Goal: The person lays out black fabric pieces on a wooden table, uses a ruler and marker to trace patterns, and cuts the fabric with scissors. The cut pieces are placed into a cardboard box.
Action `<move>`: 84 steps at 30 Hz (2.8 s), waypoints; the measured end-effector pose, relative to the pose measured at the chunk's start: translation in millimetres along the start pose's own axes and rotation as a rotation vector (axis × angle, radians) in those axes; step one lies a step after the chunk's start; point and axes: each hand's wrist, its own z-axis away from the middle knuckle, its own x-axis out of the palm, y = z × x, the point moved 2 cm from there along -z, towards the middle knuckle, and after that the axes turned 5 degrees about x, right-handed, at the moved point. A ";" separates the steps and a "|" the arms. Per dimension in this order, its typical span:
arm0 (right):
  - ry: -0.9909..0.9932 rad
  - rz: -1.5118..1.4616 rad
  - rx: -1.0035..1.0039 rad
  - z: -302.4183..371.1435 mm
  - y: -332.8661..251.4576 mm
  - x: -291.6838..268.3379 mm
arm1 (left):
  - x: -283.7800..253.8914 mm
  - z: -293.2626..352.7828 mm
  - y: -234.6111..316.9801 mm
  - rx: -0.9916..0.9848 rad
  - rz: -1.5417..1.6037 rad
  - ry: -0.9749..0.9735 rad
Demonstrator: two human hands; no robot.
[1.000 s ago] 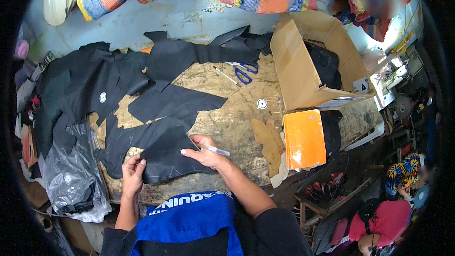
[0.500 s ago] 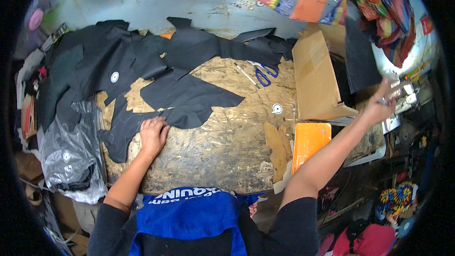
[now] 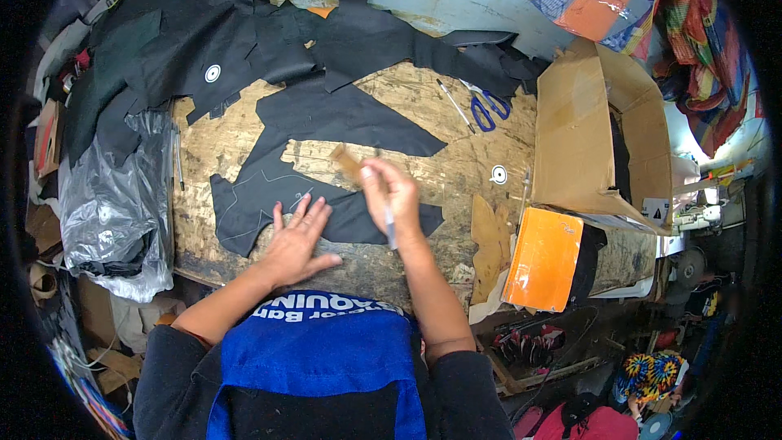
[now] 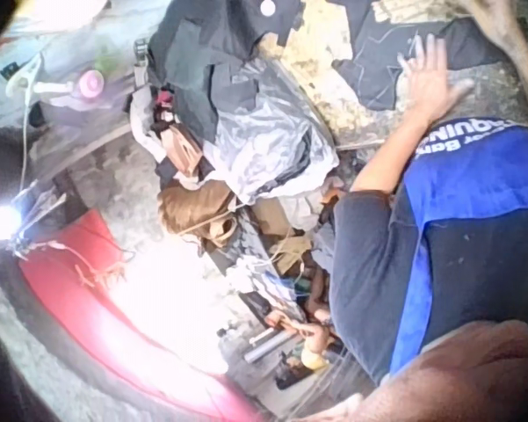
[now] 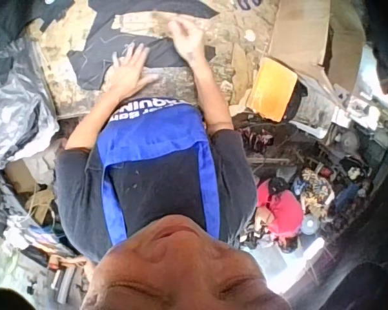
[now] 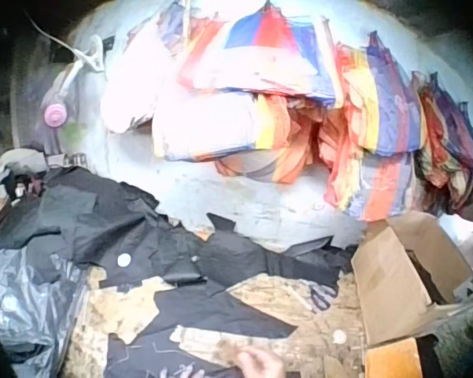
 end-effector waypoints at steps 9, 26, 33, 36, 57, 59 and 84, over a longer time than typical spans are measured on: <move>-0.167 0.385 -0.308 15.7 22.2 19.2 | -6.9 15.9 -15.8 -0.038 0.189 0.417; 0.078 0.373 0.020 24.1 52.3 -30.7 | 14.1 -31.6 13.5 0.247 0.031 0.089; 0.144 0.271 0.114 19.6 53.4 -29.3 | 14.7 -33.1 13.3 0.240 -0.022 0.101; 0.180 -0.014 0.258 13.1 46.3 -31.3 | 16.3 -34.1 13.3 0.227 -0.041 0.092; -0.437 -0.130 0.203 6.5 20.0 62.8 | 17.3 -33.8 10.6 0.202 -0.015 -0.017; -0.480 -0.027 0.198 6.0 19.2 63.2 | 19.0 -34.0 10.6 0.200 -0.021 -0.016; -0.223 0.041 0.119 5.9 9.2 81.6 | 13.4 -33.4 11.1 0.177 0.056 -0.044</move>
